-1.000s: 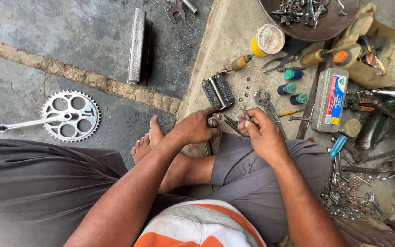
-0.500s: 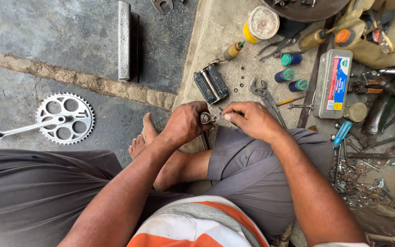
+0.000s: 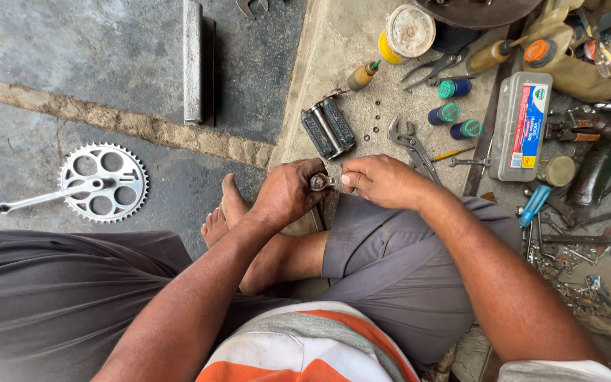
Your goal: The person sits on the floor and uses a screwdriver and wrench to disassemble and reassemble a small mechanical component. They remove a screw, separate parts, and then reattach them, tightening the screw back into place.
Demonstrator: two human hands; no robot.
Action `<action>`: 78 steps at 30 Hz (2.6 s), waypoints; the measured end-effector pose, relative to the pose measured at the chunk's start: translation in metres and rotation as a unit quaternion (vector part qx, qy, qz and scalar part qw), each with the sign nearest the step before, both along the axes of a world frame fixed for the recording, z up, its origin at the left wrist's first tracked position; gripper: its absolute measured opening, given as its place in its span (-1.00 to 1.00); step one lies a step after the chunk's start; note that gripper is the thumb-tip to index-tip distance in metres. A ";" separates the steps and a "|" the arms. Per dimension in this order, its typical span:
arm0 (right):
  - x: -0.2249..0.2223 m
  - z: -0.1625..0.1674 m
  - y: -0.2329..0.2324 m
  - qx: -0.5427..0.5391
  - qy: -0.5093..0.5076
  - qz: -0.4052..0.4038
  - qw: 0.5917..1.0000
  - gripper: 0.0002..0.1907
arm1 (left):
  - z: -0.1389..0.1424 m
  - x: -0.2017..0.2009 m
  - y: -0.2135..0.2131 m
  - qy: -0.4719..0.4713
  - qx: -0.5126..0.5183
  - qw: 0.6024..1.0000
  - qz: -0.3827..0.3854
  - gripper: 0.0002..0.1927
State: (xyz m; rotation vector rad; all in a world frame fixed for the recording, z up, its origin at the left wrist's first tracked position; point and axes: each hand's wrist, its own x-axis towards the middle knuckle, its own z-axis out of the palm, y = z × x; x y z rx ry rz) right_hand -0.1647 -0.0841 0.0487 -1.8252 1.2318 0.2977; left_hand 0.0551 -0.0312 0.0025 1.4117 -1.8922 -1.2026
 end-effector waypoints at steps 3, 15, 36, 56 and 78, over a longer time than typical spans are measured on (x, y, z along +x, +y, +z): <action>-0.001 -0.012 0.023 0.027 -0.031 -0.115 0.993 -0.69 | -0.004 -0.001 0.003 -0.016 -0.013 1.000 0.011 -0.66; 0.076 -0.032 0.128 0.166 -0.320 -0.613 0.703 -0.73 | -0.008 0.001 0.006 0.011 -0.009 0.999 0.035 -0.67; 0.041 0.021 -0.062 -0.053 0.045 0.249 0.966 -0.77 | -0.012 0.003 -0.021 -0.037 0.064 0.995 -0.071 -0.66; 0.010 -0.008 0.015 -0.100 0.025 -0.139 0.985 -0.72 | -0.018 0.000 -0.013 -0.002 0.018 1.000 0.000 -0.67; 0.024 -0.009 0.117 -0.033 -0.076 -0.441 0.894 -0.67 | -0.007 -0.005 0.013 0.002 0.006 0.999 0.045 -0.64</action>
